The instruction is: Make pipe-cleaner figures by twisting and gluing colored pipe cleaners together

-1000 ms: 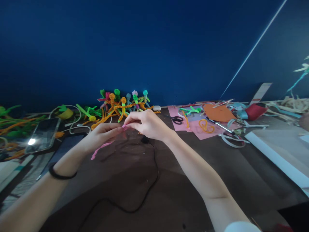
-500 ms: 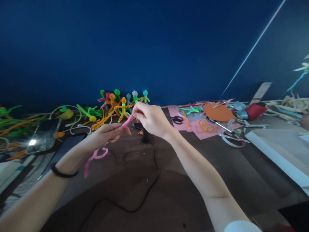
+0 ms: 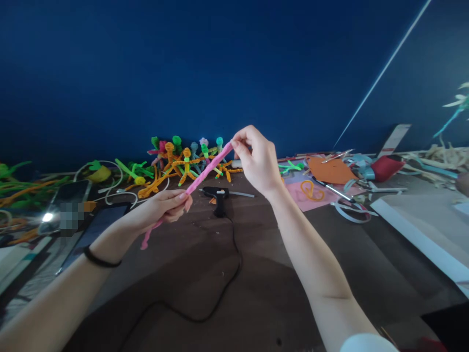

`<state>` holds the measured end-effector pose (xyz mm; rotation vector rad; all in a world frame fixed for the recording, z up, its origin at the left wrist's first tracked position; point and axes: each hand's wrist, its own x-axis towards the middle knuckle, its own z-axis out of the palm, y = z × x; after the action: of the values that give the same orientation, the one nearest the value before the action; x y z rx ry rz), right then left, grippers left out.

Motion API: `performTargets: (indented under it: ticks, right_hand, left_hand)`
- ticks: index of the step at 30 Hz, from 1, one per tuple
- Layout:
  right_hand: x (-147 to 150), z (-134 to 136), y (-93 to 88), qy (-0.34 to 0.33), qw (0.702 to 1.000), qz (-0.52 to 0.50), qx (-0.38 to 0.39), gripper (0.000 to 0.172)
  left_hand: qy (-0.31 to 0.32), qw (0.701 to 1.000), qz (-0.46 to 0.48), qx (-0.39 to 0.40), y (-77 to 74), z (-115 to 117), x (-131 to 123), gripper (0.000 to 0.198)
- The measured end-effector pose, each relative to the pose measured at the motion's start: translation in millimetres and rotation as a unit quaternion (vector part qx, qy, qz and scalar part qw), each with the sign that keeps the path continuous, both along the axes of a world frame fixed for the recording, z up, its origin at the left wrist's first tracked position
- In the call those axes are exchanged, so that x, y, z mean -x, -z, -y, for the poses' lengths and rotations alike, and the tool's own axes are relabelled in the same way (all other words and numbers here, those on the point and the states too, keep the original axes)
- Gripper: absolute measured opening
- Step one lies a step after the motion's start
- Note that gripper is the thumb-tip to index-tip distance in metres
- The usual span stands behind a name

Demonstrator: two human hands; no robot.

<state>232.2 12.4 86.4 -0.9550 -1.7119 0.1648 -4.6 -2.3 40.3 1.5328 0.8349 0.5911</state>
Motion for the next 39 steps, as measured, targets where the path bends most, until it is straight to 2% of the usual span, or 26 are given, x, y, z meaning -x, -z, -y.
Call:
performTargets:
  ticks: [6, 12, 20, 24, 28, 31, 35, 37, 39]
  right_hand:
    - [-12.1, -10.7, 1.4, 0.057, 0.996, -0.018, -0.065, 0.026]
    - [-27.5, -23.8, 4.3, 0.106, 0.989, -0.029, -0.095, 0.03]
    - [-47.1, -38.8, 7.6, 0.117, 0.986, -0.046, -0.108, 0.029]
    - [-49.8, -46.7, 13.8, 0.117, 0.987, -0.057, -0.091, 0.029]
    - [-54.0, -58.4, 23.8, 0.091, 0.993, -0.064, -0.038, 0.026]
    - [-53.4, -62.4, 28.0, 0.084, 0.994, -0.066, -0.019, 0.025]
    - [-37.0, -50.9, 22.7, 0.09, 0.992, -0.087, -0.01, 0.029]
    - [-20.9, -38.6, 18.3, 0.033, 0.995, -0.065, 0.062, 0.018]
    - [-0.9, -24.9, 16.4, -0.091, 0.98, -0.014, 0.177, 0.013]
  left_hand:
    - [0.023, 0.997, 0.044, 0.062, 3.8, -0.5, 1.3, 0.028]
    - [0.019, 0.993, 0.06, 0.104, 4.6, 0.0, 0.4, 0.027]
    - [0.023, 0.986, 0.084, 0.145, 4.6, -0.6, 0.2, 0.025]
    - [0.019, 0.979, 0.094, 0.178, 3.5, -0.3, 0.6, 0.024]
    - [0.019, 0.969, 0.144, 0.2, 1.7, 0.6, 0.9, 0.012]
    - [-0.021, 0.965, 0.181, 0.19, 2.4, -0.1, -1.0, 0.009]
    - [-0.146, 0.943, 0.251, 0.164, 3.5, -4.3, -6.5, 0.015]
    - [-0.206, 0.925, 0.285, 0.143, 2.2, -6.3, -9.6, 0.017]
    - [-0.252, 0.909, 0.307, 0.129, 0.1, -7.3, -12.3, 0.018]
